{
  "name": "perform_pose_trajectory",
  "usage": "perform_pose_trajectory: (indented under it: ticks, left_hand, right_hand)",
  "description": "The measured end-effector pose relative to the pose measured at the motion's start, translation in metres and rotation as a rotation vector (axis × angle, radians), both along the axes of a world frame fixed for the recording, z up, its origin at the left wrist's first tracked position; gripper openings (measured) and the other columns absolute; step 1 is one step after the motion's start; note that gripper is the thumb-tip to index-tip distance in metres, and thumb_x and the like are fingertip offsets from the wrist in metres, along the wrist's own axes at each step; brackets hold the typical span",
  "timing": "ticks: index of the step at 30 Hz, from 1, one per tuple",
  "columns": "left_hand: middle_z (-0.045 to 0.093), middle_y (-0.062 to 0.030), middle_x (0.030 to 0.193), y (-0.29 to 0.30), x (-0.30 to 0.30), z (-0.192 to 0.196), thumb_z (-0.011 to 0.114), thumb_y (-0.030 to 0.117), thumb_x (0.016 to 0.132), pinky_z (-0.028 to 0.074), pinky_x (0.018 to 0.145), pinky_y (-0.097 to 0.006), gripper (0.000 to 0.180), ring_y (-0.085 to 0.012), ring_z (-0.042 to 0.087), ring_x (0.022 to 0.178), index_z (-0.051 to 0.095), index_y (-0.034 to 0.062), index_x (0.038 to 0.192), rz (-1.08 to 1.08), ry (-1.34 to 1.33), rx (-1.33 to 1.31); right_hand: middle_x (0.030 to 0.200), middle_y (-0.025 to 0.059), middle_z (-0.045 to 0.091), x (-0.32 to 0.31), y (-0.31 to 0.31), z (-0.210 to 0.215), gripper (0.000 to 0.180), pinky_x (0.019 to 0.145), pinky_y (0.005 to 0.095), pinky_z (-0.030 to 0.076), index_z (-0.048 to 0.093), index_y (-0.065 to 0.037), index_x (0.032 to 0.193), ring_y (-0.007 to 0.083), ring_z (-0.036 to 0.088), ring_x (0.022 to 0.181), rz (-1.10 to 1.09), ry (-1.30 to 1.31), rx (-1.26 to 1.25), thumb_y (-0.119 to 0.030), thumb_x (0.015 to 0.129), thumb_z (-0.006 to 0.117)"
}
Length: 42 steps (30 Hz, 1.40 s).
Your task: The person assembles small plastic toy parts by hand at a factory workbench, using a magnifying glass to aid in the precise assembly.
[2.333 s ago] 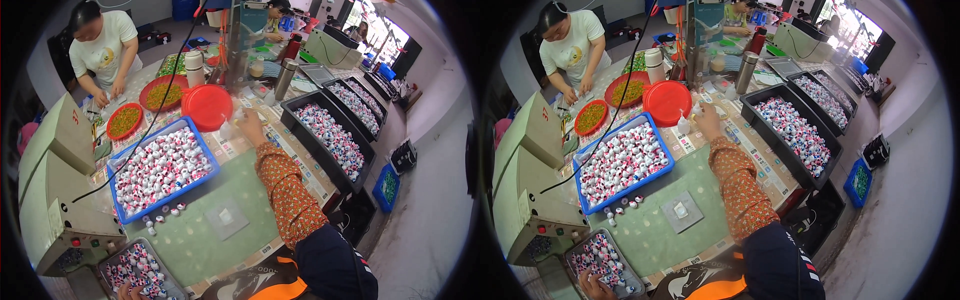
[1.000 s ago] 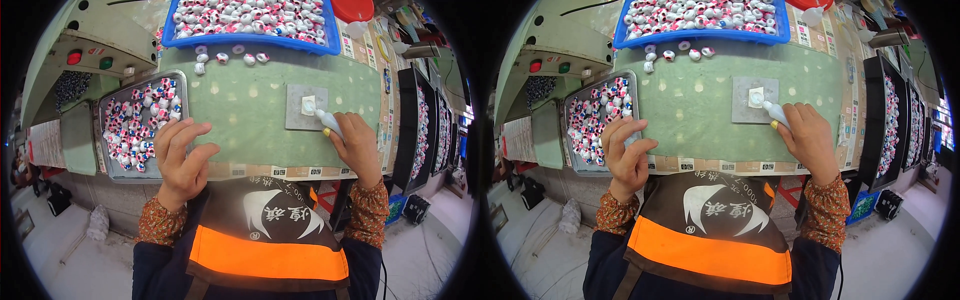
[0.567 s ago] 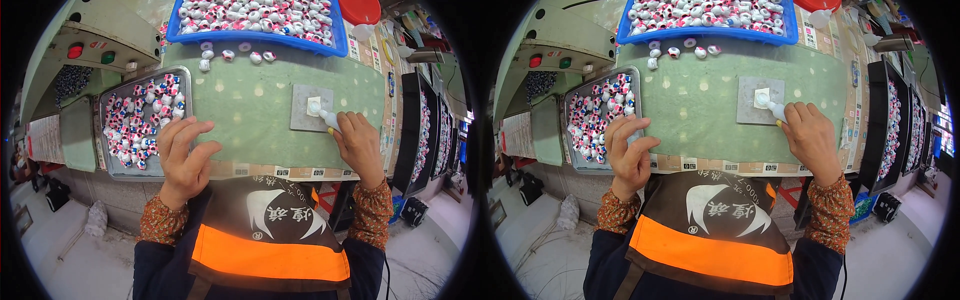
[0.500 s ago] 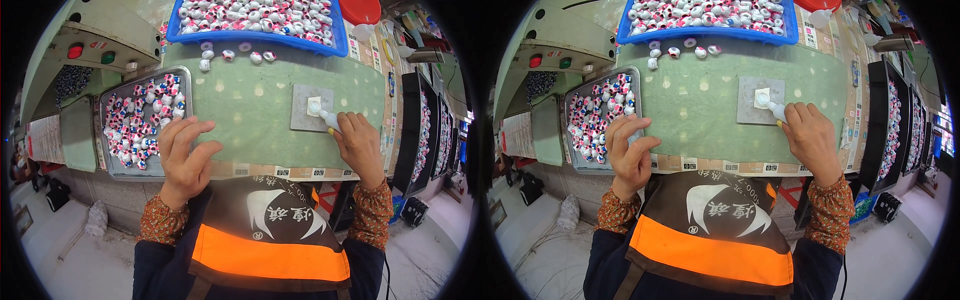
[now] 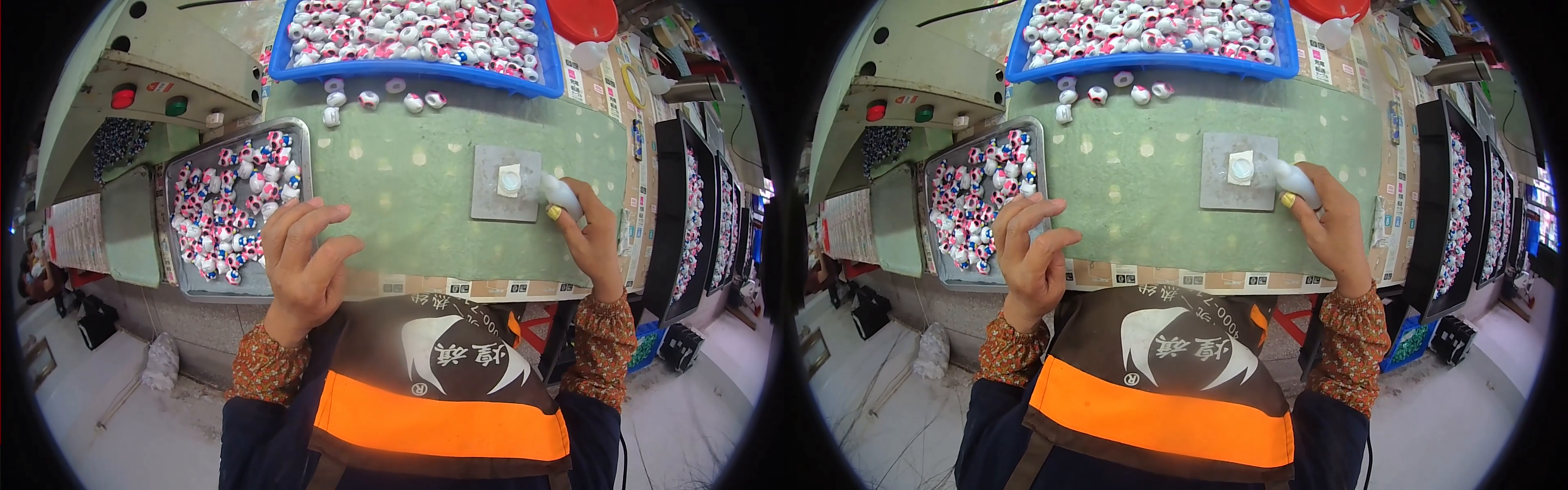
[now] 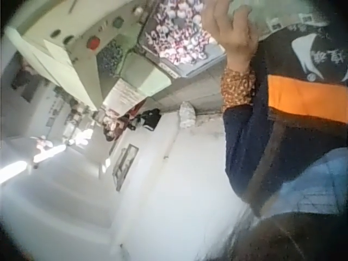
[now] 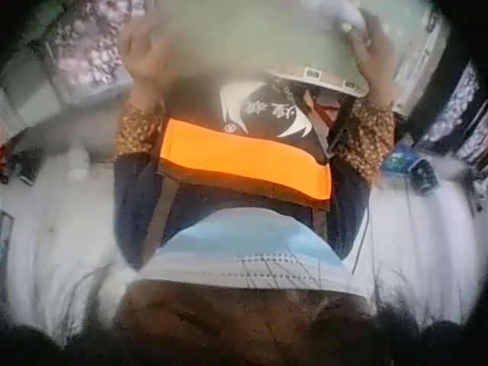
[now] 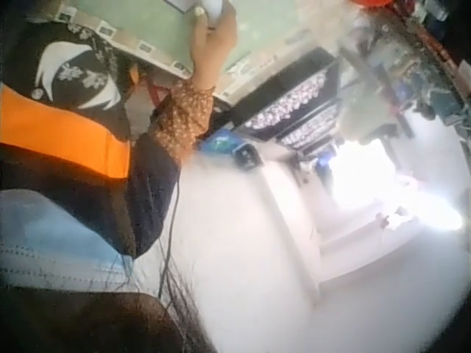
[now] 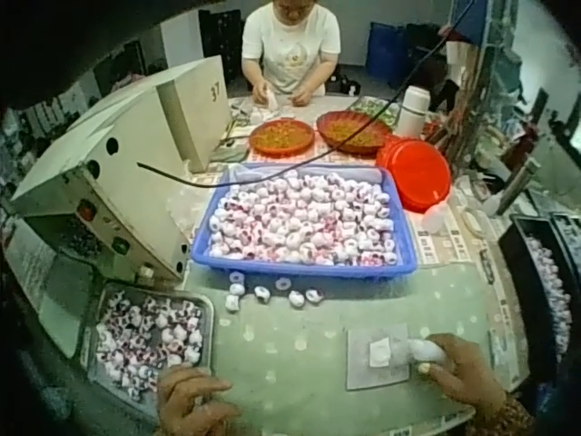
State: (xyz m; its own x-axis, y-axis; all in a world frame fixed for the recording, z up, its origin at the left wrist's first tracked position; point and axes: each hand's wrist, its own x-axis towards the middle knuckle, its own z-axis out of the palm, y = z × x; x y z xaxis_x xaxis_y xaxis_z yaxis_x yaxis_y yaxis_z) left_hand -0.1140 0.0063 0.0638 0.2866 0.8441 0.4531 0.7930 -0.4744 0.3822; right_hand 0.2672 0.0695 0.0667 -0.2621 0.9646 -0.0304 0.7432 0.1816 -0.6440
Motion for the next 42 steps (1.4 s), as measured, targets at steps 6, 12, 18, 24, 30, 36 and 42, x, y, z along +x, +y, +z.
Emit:
perform_pose_trajectory:
  ticks: [6,12,18,24,30,36,42]
  left_hand:
    - [0.064,-0.0082,0.115,0.000,0.002,0.003,0.059,0.000,0.067,0.042,0.102,-0.049,0.022,-0.0323,0.056,0.114,0.067,0.0109,0.084,-0.003,0.010,-0.017]
    - [0.064,-0.0082,0.115,0.001,0.001,0.008,0.059,-0.002,0.067,0.042,0.102,-0.049,0.023,-0.0324,0.056,0.114,0.067,0.0108,0.084,0.012,0.023,-0.003]
    - [0.063,-0.0080,0.116,-0.007,-0.019,0.017,0.060,-0.003,0.069,0.042,0.101,-0.048,0.025,-0.0320,0.056,0.114,0.067,0.0102,0.088,0.125,0.076,0.003]
    - [0.064,-0.0097,0.113,-0.003,-0.069,0.020,0.059,-0.002,0.074,0.042,0.096,-0.046,0.024,-0.0340,0.056,0.111,0.066,0.0083,0.094,0.349,0.069,0.090]
    - [0.062,-0.0122,0.107,0.029,-0.166,0.019,0.057,0.002,0.084,0.042,0.092,-0.046,0.022,-0.0353,0.055,0.103,0.060,0.0068,0.105,0.590,-0.009,0.226]
    - [0.048,-0.0237,0.136,0.099,-0.274,-0.028,0.068,0.037,0.085,0.036,0.106,-0.052,0.059,-0.0461,0.042,0.128,0.047,0.0125,0.135,0.886,0.090,0.000]
    - [0.007,-0.0237,0.163,0.183,-0.302,-0.059,0.063,0.077,0.072,0.005,0.101,-0.085,0.103,-0.0503,-0.002,0.149,0.027,0.0279,0.154,1.104,0.098,-0.311]
  right_hand:
    - [0.104,0.0036,0.066,0.022,0.039,-0.024,0.029,0.081,0.0277,0.048,0.062,-0.002,0.117,0.0115,0.060,0.090,-0.201,0.560,0.009,-0.012,0.090,0.068]
    - [0.096,-0.0009,0.065,0.065,0.125,-0.031,0.032,0.078,0.0237,0.047,0.066,-0.001,0.115,0.0076,0.059,0.084,-0.541,0.507,0.256,-0.016,0.087,0.073]
    - [0.086,0.0126,0.070,0.100,0.209,-0.064,0.030,0.070,0.0349,0.049,0.067,0.002,0.100,0.0198,0.061,0.074,-0.588,0.104,0.480,-0.021,0.081,0.071]
    - [0.081,0.0097,0.065,0.142,0.256,-0.104,0.034,0.066,0.0346,0.046,0.066,0.002,0.102,0.0194,0.056,0.071,-0.452,0.161,0.589,-0.029,0.089,0.071]
    - [0.103,0.0089,0.064,0.178,0.257,-0.111,0.051,0.070,0.0310,0.048,0.051,0.001,0.131,0.0178,0.059,0.084,-0.437,0.339,0.342,-0.026,0.091,0.069]
    - [0.125,0.0129,0.058,0.156,0.213,-0.076,0.059,0.079,0.0323,0.049,0.038,-0.003,0.144,0.0192,0.060,0.101,-0.648,0.530,0.126,-0.025,0.095,0.064]
    - [0.119,0.0090,0.058,0.093,0.108,-0.025,0.049,0.079,0.0290,0.045,0.046,-0.003,0.139,0.0165,0.058,0.100,-0.706,0.430,0.314,-0.026,0.098,0.060]
